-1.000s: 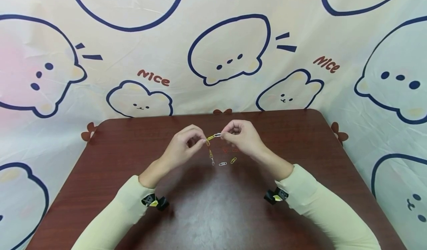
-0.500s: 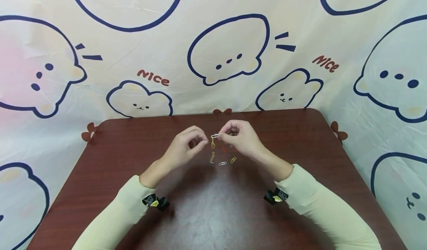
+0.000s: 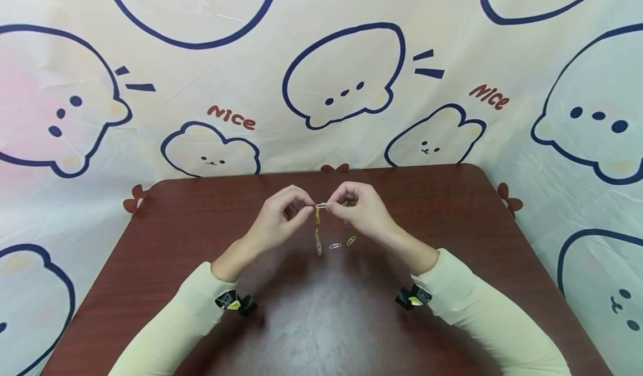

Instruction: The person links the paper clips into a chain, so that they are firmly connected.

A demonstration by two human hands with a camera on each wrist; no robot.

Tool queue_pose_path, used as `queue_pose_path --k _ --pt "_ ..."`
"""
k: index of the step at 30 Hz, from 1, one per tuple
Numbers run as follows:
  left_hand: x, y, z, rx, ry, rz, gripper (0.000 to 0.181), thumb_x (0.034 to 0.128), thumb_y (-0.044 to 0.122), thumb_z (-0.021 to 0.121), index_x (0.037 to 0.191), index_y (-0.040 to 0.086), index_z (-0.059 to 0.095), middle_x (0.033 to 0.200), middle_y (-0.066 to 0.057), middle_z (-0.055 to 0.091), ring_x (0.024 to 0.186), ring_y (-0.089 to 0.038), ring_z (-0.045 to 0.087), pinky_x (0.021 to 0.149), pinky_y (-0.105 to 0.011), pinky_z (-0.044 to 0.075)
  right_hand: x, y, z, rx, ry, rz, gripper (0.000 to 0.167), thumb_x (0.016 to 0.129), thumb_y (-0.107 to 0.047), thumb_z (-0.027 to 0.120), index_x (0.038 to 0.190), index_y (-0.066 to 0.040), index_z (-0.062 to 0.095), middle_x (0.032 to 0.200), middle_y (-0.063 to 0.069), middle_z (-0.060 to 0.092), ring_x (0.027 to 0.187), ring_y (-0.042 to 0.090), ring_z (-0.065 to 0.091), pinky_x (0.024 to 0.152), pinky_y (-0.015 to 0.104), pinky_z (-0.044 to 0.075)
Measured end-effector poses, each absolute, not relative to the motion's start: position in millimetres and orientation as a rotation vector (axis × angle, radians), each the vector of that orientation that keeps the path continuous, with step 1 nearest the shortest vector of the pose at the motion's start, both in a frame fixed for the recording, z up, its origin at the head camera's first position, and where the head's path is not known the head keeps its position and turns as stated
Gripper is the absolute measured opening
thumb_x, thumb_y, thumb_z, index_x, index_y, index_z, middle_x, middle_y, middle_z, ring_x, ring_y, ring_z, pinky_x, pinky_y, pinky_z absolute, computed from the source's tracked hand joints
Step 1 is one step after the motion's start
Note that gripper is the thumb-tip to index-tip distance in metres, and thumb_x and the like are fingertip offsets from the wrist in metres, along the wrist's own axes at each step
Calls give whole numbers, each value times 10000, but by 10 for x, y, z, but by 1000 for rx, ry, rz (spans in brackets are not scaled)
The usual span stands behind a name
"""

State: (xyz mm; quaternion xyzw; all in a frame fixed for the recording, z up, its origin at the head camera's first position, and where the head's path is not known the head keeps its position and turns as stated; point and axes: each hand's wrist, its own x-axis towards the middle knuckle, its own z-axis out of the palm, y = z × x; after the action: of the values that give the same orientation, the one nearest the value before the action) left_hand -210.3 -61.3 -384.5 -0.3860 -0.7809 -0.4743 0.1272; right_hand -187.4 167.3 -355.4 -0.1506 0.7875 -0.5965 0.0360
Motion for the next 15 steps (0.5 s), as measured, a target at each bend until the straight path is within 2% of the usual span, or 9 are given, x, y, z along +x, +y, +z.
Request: queue_pose_path --k 3,7,9,12,15 --pt "-2101 -608 -3849 -1118 -2275 -1390 82 933 57 723 1002 73 682 952 -9 633 757 -104 558 646 -264 508 -1870 1648 -3564 -476 2407 -1835 86 928 -73 736 948 3 701 839 217 639 636 213 527 555 263 457" --pt "-2100 -612 -3854 -1114 -2281 -1395 69 939 55 714 991 76 673 952 -5 629 759 -101 556 640 -264 507 -1870 1626 -3577 -492 2390 -1842 83 925 -71 739 943 1 703 817 167 643 612 177 514 541 261 442" --pt "-2101 -614 -3854 -1113 -2284 -1393 71 941 56 713 991 79 669 958 -3 628 765 -99 557 642 -262 508 -1875 1621 -3585 -502 2381 -1846 81 926 -68 737 940 3 704 823 187 645 598 169 508 534 269 439" --pt "-2097 -616 -3847 -1115 -2291 -1390 77 942 56 713 995 79 663 968 -7 630 774 -103 561 651 -261 513 -1880 1610 -3584 -513 2376 -1847 69 929 -75 737 940 -12 711 859 251 652 595 173 512 532 267 441" --pt "-2096 -620 -3849 -1115 -2301 -1389 77 941 47 708 995 69 658 970 -18 628 780 -113 563 659 -264 517 -1886 1607 -3586 -522 2381 -1829 71 926 -81 743 948 -19 717 915 278 663 651 231 557 562 267 462"
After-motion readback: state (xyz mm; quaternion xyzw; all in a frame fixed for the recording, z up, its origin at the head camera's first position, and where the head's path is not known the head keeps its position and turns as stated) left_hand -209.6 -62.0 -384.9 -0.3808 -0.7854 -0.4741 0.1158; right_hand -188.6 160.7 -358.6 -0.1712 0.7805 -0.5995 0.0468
